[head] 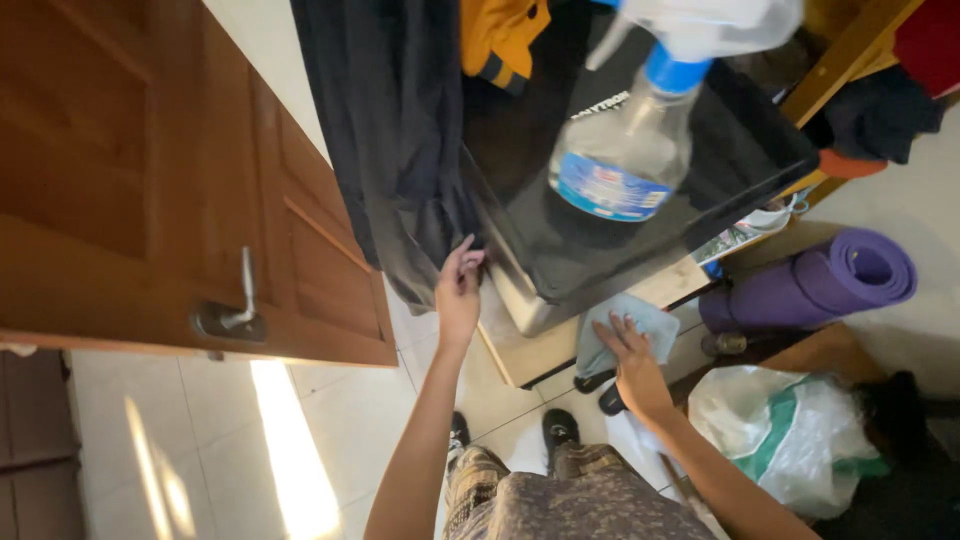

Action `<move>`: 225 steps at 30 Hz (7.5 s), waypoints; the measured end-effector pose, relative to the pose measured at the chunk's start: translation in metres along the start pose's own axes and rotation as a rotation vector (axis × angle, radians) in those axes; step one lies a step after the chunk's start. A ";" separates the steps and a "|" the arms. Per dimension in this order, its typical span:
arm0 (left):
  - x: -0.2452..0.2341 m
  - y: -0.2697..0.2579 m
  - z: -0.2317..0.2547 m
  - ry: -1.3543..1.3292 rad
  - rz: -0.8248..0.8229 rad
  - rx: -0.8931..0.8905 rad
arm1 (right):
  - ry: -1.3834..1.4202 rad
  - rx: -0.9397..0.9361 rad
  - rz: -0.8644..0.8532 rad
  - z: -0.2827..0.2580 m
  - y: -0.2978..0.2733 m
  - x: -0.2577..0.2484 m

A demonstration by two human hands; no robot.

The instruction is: The person wipes a black plastic storage bin and a wooden shelf with a cloth and spray cleaner. They move several shoe boxes from the shelf to the bin, then spray and wipe the now-empty shelf surface.

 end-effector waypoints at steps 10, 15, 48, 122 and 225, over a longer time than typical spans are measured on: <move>-0.118 0.112 -0.054 0.440 0.061 -0.100 | -0.039 0.004 -0.052 -0.138 0.004 0.049; -0.153 0.131 -0.075 0.514 -0.050 -0.118 | -0.023 -0.051 -0.033 -0.188 0.046 0.083; -0.048 -0.003 -0.037 0.423 -0.649 0.135 | -0.238 -0.038 -0.290 -0.182 0.047 0.066; 0.288 -0.083 -0.024 1.001 -0.986 0.453 | 0.717 -0.027 0.156 0.320 0.228 0.078; 0.025 -0.236 -0.268 -0.355 -0.271 -1.062 | 0.155 -0.081 -0.178 -0.158 0.118 0.090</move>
Point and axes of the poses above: each hand's wrist, its own y-axis towards the middle knuckle, its own x-axis out of the palm, z = x × y, the point moved 5 cm from there along y, towards the middle knuckle, and after that the axes turned 7 degrees about -x, right-handed, at the moved point
